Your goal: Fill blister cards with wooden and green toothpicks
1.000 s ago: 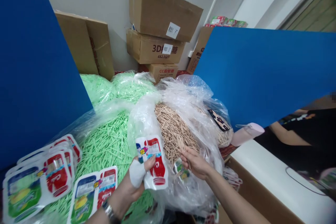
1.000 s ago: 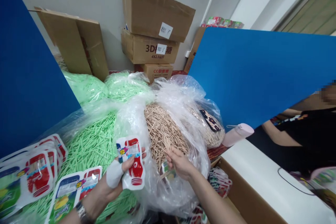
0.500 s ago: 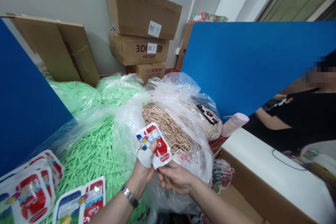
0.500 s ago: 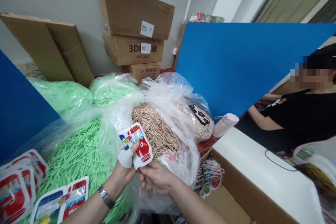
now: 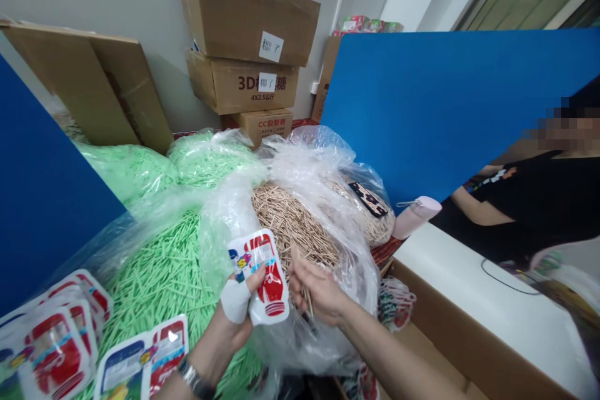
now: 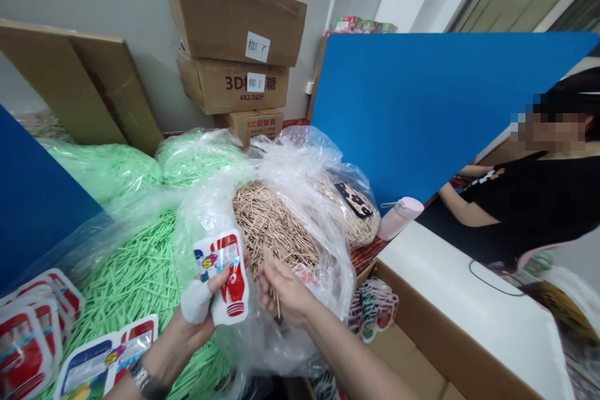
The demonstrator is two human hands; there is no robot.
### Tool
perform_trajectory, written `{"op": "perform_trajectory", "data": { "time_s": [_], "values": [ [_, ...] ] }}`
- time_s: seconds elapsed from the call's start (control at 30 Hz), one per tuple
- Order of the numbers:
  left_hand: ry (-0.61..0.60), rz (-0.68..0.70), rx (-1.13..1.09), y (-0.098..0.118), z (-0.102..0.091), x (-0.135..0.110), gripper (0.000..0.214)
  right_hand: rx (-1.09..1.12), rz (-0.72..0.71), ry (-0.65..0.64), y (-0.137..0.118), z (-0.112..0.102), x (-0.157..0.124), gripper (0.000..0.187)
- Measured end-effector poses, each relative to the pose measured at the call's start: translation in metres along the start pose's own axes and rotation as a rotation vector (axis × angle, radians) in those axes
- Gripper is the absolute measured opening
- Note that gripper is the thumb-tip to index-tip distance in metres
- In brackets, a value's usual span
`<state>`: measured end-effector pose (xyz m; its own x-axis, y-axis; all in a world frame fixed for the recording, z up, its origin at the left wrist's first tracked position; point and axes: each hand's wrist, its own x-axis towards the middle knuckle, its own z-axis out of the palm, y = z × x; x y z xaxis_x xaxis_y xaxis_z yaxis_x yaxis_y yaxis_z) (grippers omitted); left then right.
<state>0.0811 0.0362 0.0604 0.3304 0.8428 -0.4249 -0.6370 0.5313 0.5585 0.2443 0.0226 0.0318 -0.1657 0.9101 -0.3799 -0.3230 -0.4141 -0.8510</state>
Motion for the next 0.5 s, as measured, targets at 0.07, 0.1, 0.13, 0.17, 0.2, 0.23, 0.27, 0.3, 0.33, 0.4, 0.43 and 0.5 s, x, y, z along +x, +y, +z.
{"op": "perform_trajectory", "data": {
  "time_s": [0.07,0.1,0.13,0.17,0.2,0.23,0.27,0.3,0.33,0.4,0.43,0.5],
  "values": [
    [0.030,-0.077,-0.079,-0.011,-0.004,-0.010,0.042,0.016,-0.253,0.153,-0.009,0.002,0.002,0.044],
    [0.033,-0.139,-0.095,-0.019,-0.006,-0.015,0.041,-0.024,-0.364,0.220,-0.011,0.005,0.003,0.040],
    [0.021,-0.180,-0.116,-0.026,-0.006,-0.019,0.041,-0.091,-0.444,0.269,-0.011,0.009,0.002,0.037],
    [0.004,-0.185,-0.136,-0.033,-0.006,-0.022,0.043,-0.170,-0.488,0.299,-0.009,0.014,0.001,0.035],
    [-0.012,-0.183,-0.147,-0.038,-0.006,-0.024,0.046,-0.252,-0.504,0.306,-0.006,0.019,0.000,0.033],
    [-0.023,-0.170,-0.156,-0.042,-0.005,-0.025,0.048,-0.322,-0.498,0.286,-0.002,0.022,-0.002,0.033],
    [-0.029,-0.157,-0.158,-0.042,-0.004,-0.026,0.049,-0.372,-0.488,0.252,0.002,0.025,-0.003,0.032],
    [-0.026,-0.151,-0.152,-0.041,-0.004,-0.026,0.049,-0.404,-0.482,0.214,0.004,0.024,-0.003,0.032],
    [-0.013,-0.149,-0.137,-0.037,-0.004,-0.027,0.047,-0.421,-0.479,0.184,0.003,0.021,-0.002,0.033],
    [0.032,-0.133,-0.074,-0.027,-0.008,-0.028,0.041,-0.492,-0.480,0.174,-0.004,0.004,0.003,0.034],
    [0.062,-0.113,-0.025,-0.022,-0.012,-0.028,0.039,-0.583,-0.475,0.195,-0.009,-0.008,0.007,0.034],
    [0.114,-0.064,0.084,-0.014,-0.021,-0.031,0.037,-1.066,-0.424,0.225,-0.019,-0.036,0.018,0.032]
  ]
}}
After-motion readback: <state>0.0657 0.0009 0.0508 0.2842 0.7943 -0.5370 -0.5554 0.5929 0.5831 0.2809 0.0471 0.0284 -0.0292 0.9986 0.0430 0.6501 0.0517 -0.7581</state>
